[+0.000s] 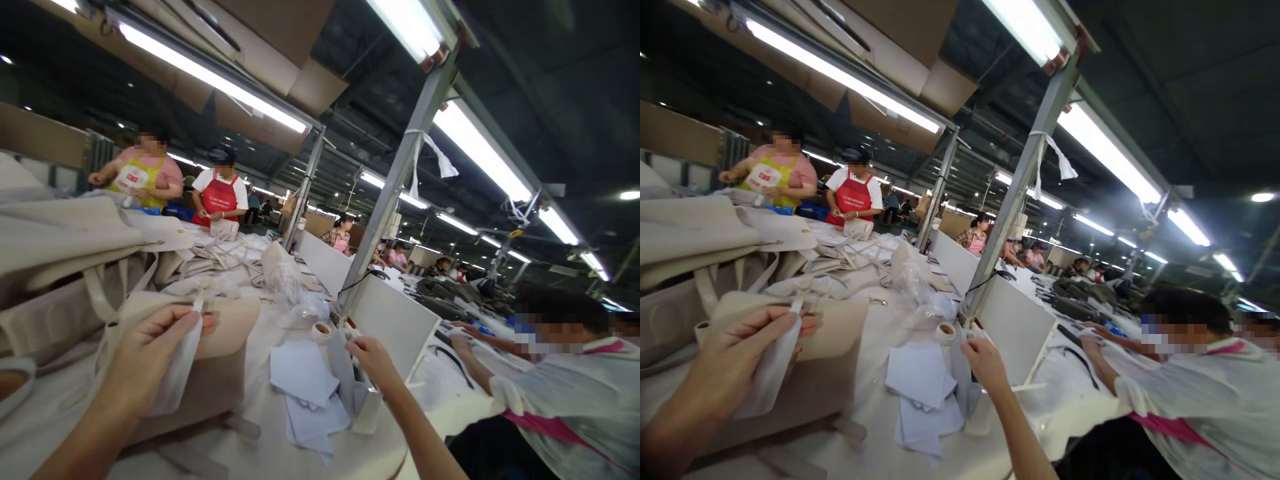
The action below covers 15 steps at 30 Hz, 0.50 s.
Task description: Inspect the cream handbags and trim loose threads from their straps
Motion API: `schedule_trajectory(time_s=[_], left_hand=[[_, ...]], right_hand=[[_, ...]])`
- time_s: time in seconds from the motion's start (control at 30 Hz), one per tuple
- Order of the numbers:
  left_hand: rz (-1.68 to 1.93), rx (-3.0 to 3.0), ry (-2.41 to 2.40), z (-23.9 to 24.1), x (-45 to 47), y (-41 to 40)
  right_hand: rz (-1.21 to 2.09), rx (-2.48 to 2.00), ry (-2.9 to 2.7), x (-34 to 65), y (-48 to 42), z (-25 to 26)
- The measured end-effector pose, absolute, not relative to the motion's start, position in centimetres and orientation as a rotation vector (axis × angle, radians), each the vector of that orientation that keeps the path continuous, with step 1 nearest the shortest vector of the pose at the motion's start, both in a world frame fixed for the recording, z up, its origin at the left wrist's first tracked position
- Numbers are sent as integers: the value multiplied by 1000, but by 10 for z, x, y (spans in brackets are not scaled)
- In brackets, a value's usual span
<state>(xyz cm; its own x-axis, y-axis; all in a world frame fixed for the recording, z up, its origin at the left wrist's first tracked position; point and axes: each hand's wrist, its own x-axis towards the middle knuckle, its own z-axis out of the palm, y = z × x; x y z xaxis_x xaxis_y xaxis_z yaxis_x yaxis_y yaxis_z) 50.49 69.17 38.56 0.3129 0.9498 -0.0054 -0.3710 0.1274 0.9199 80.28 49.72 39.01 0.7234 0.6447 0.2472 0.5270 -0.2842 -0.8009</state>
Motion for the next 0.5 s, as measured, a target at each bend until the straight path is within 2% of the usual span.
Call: schedule_trajectory(time_s=[0.17, 0.33, 0.5], left_hand=[[1169, 985, 719, 386, 508, 694], [1180, 975, 719, 386, 508, 694], [1208, 926, 706, 385, 509, 693]], right_hand=[[249, -2232, -664, 848, 447, 360], [440, -2269, -507, 845, 450, 351], [492, -2297, -472, 850, 458, 348]])
